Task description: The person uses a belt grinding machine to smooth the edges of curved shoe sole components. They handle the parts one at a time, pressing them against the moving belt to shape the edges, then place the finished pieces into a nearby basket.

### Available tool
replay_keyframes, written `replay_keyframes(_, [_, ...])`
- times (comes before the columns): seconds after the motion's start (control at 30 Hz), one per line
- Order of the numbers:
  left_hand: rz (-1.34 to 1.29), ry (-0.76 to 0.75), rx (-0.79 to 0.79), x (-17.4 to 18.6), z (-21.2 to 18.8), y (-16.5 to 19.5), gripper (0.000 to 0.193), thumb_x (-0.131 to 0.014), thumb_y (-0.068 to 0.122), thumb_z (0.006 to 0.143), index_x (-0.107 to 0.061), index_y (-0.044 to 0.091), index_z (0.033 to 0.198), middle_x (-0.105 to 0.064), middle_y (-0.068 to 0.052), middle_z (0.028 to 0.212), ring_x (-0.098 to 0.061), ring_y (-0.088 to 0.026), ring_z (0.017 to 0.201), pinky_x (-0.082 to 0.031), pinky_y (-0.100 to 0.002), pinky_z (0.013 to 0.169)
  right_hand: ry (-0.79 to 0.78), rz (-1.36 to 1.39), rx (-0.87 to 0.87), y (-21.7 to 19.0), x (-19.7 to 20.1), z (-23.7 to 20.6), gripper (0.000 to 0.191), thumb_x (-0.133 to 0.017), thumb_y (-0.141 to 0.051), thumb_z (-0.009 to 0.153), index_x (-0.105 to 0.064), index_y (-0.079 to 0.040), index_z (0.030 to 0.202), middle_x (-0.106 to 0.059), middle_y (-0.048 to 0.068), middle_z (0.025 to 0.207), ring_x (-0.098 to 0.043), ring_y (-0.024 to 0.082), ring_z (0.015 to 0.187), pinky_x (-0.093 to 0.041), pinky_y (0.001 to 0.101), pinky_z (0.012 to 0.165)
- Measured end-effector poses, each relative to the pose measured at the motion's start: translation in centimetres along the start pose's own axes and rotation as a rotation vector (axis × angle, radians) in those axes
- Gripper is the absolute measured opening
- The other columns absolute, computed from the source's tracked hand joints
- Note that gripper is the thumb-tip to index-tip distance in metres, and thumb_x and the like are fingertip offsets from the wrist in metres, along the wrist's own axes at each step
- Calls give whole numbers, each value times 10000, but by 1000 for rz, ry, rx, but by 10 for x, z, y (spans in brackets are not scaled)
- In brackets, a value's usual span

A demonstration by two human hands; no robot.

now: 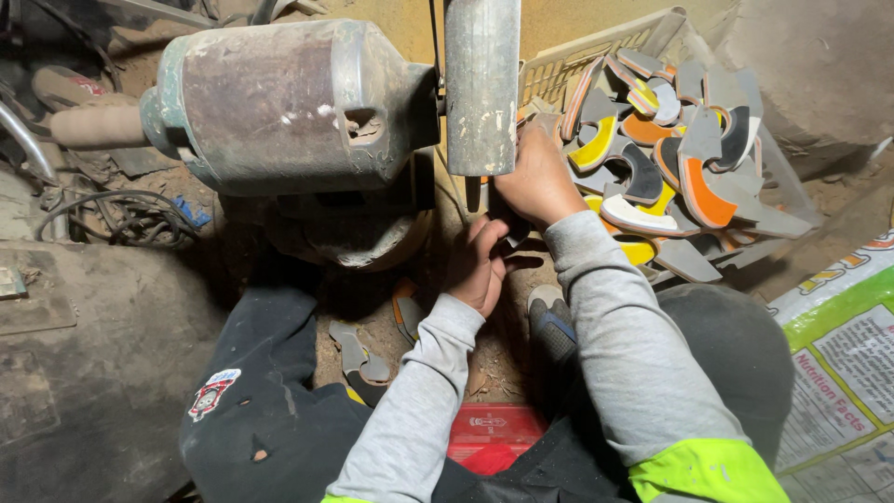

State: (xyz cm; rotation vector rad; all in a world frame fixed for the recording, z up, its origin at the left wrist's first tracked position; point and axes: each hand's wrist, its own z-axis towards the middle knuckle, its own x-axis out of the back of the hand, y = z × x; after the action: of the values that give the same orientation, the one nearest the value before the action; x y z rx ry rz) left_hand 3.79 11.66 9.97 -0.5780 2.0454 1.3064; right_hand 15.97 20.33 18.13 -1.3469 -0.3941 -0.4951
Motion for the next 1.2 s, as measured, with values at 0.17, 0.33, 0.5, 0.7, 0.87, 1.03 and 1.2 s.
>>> replay_keyframes(0.17, [22, 57, -14, -3, 12, 8, 153, -640, 231, 919, -573, 94, 932, -556, -42, 921, -599, -172, 868, -535, -353, 700, -13, 35, 10, 3, 0, 14, 285, -728, -221, 862, -720, 43, 971, -721, 281, 911, -729, 412, 913, -554, 452, 782])
replay_keyframes(0.33, [-18, 65, 1, 4, 16, 4, 124, -636, 215, 891, -594, 109, 940, -556, -11, 920, -582, -129, 854, -505, -289, 668, 6, -25, -23, 3, -2, 16, 314, -730, -233, 868, -700, 63, 972, -709, 303, 936, -707, 437, 949, -545, 467, 812])
replay_keyframes(0.5, [-18, 199, 110, 14, -1, -27, 107, -633, 198, 902, -541, 173, 950, -504, 57, 912, -453, -59, 755, -362, -202, 535, -14, -91, 8, 3, 0, -4, 302, -670, -191, 940, -627, 97, 1021, -672, 317, 929, -673, 465, 934, -533, 479, 817])
replay_keyframes(0.7, [583, 148, -219, -45, -37, -92, 174, -600, 159, 915, -617, -11, 884, -489, -65, 874, -489, -165, 729, -402, -361, 504, -384, -155, 86, 7, 42, -22, 322, -659, -221, 889, -606, 75, 1003, -660, 205, 855, -655, 327, 780, -529, 414, 728])
replay_keyframes(0.87, [674, 288, -326, -93, -56, -90, 211, -636, 160, 881, -703, -25, 958, -741, -204, 903, -719, -335, 847, -547, -440, 791, -824, 294, -157, 20, 73, -31, 296, -656, -213, 899, -626, 12, 1089, -627, 48, 896, -569, 136, 838, -492, 317, 725])
replay_keyframes(1.03, [966, 396, -319, -75, -40, -58, 228, -611, 150, 850, -711, -30, 948, -725, -263, 894, -709, -426, 882, -548, -462, 802, -695, 500, -142, 28, 72, -31, 395, -685, -240, 908, -582, -28, 1224, -633, 9, 976, -581, 88, 910, -503, 255, 803])
replay_keyframes(1.2, [1006, 420, -308, -57, -10, -74, 212, -678, 152, 833, -705, -50, 891, -727, -253, 860, -723, -414, 839, -553, -458, 765, -605, 89, -93, 13, 67, -33, 475, -727, -340, 909, -621, -13, 1236, -652, 78, 938, -578, 154, 863, -503, 314, 759])
